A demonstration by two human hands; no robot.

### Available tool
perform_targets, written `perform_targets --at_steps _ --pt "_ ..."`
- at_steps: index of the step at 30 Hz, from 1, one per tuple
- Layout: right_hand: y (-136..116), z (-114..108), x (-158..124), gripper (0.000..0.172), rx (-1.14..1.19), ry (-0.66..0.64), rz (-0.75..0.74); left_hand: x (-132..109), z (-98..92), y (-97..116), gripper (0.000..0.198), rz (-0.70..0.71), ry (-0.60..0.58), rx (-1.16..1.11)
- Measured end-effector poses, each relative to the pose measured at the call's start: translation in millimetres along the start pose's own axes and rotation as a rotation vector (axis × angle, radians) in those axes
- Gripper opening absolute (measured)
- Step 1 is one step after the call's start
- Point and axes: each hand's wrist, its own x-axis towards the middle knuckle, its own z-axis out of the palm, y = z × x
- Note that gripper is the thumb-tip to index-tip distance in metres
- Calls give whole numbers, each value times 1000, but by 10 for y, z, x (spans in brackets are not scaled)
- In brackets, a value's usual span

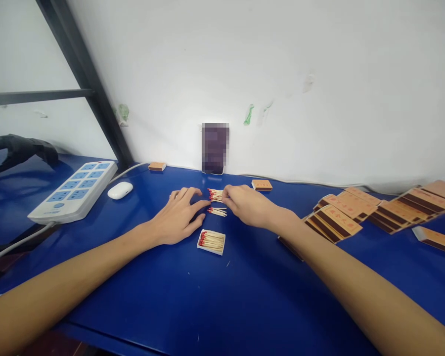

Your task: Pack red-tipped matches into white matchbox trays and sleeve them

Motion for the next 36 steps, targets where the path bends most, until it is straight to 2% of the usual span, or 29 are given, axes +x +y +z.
perform_targets --at_steps 4,7,11,25,36 --pt "49 48 72 21 -68 95 -42 0 -12 7 41 17 -4 -7" --pt "89 120 151 21 -114 119 -105 0 -24 10 39 43 -19 -4" --pt "94 147 213 20 -176 102 -96 4 -24 6 37 50 -33 -8" --pt "22 108 271 18 -117 36 -47 -1 -43 10 38 37 -45 -35" --pt "58 150 267 14 -94 60 -9 4 -35 10 37 33 -40 -48"
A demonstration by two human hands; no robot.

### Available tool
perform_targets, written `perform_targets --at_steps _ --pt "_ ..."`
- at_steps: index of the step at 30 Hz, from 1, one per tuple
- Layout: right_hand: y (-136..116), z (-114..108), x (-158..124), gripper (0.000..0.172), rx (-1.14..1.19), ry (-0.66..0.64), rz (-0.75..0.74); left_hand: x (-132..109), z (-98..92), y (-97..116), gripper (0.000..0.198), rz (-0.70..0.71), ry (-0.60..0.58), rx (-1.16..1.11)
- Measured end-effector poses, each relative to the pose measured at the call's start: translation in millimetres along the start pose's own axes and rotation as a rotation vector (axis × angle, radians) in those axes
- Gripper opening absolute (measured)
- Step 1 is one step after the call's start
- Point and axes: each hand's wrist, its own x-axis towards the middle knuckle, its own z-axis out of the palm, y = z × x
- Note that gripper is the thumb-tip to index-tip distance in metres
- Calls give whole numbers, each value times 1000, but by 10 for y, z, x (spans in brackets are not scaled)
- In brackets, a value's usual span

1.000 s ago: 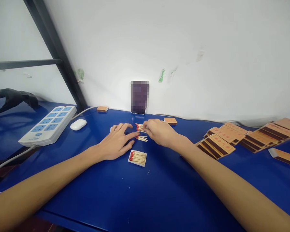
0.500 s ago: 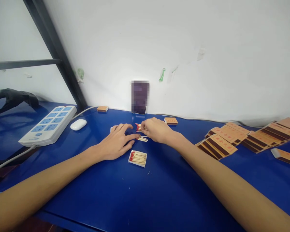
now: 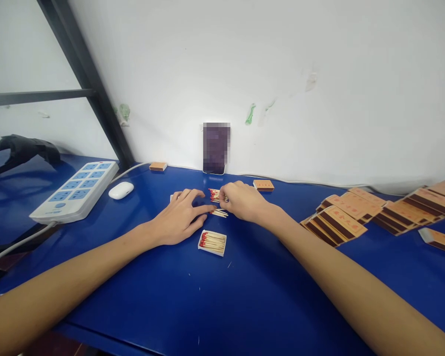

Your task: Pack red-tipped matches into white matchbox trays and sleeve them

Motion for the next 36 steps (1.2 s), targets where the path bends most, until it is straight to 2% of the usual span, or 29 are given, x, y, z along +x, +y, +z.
perform_targets --at_steps 21,28,31,33,36 --pt "-29 -34 -17 22 64 47 -48 -2 -8 -3 38 -6 -4 -4" --pt "-36 -54 -32 24 116 11 -78 -2 -2 -2 40 -9 11 -14" --pt "-44 -115 -55 22 173 -43 -91 -3 5 -1 41 -13 16 -2" --pt "-44 -169 -70 21 214 -53 -68 -3 7 -2 41 -17 11 9" --pt "-28 -217 -74 21 174 42 27 -5 9 -5 42 -18 1 15"
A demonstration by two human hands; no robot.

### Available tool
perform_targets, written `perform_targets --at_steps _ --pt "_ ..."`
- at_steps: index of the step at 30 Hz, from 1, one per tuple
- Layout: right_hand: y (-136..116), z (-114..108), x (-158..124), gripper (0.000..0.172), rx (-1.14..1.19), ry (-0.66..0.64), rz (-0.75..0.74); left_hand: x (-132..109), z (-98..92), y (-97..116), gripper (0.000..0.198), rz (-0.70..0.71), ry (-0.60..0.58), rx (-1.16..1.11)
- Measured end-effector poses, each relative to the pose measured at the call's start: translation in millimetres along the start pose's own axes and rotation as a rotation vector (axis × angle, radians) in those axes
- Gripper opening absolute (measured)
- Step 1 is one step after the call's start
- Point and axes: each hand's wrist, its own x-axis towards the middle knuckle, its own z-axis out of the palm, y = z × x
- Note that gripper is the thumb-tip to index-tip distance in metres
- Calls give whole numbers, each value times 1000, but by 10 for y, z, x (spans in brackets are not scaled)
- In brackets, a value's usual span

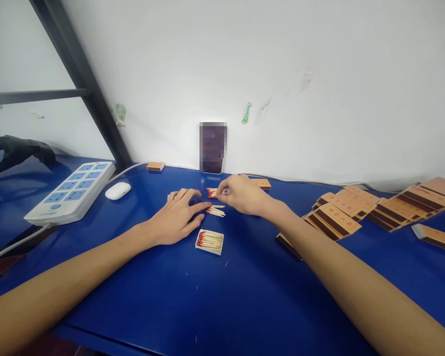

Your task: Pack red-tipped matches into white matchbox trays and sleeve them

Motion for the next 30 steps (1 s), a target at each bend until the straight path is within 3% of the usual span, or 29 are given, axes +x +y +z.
perform_targets --at_steps 4,12,30 --pt "48 29 29 22 -100 79 35 -3 3 -8 42 3 3 -7" --pt "101 88 82 22 -156 53 29 -2 2 -9 41 5 1 -17" --pt "153 146 109 21 -55 6 -95 -3 5 -4 41 4 -5 4"
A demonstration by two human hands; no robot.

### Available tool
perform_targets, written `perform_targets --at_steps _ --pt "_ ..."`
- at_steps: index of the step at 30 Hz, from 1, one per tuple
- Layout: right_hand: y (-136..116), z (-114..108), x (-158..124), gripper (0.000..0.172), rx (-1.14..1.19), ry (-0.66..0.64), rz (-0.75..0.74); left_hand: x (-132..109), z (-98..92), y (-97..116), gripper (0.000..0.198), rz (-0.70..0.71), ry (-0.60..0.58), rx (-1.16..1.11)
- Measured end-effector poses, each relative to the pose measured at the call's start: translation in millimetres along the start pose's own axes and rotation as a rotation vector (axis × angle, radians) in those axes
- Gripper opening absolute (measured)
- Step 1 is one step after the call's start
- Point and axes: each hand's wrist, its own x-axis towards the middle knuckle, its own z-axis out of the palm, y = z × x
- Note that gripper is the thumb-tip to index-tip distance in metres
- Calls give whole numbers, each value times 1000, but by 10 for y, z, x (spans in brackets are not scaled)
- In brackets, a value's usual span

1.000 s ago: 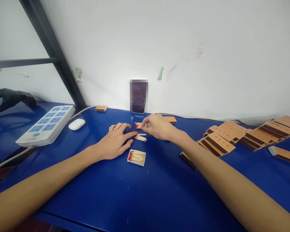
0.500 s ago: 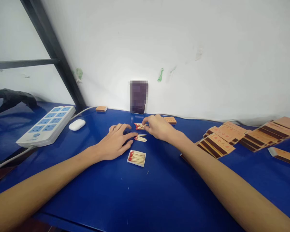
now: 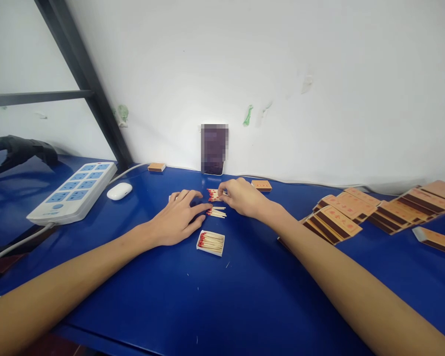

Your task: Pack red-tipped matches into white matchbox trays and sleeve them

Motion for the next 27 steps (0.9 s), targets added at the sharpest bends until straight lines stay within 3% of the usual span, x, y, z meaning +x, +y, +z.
perform_targets --at_steps 8,21,27 --pt "41 67 -4 18 -63 -29 -48 2 -2 -2 41 -5 -3 -8" --pt "-4 92 -33 27 -144 -47 -29 -7 8 -3 41 -4 -1 -7" --pt "-11 -19 -74 24 -115 -91 -59 -3 5 -11 40 6 -6 -22"
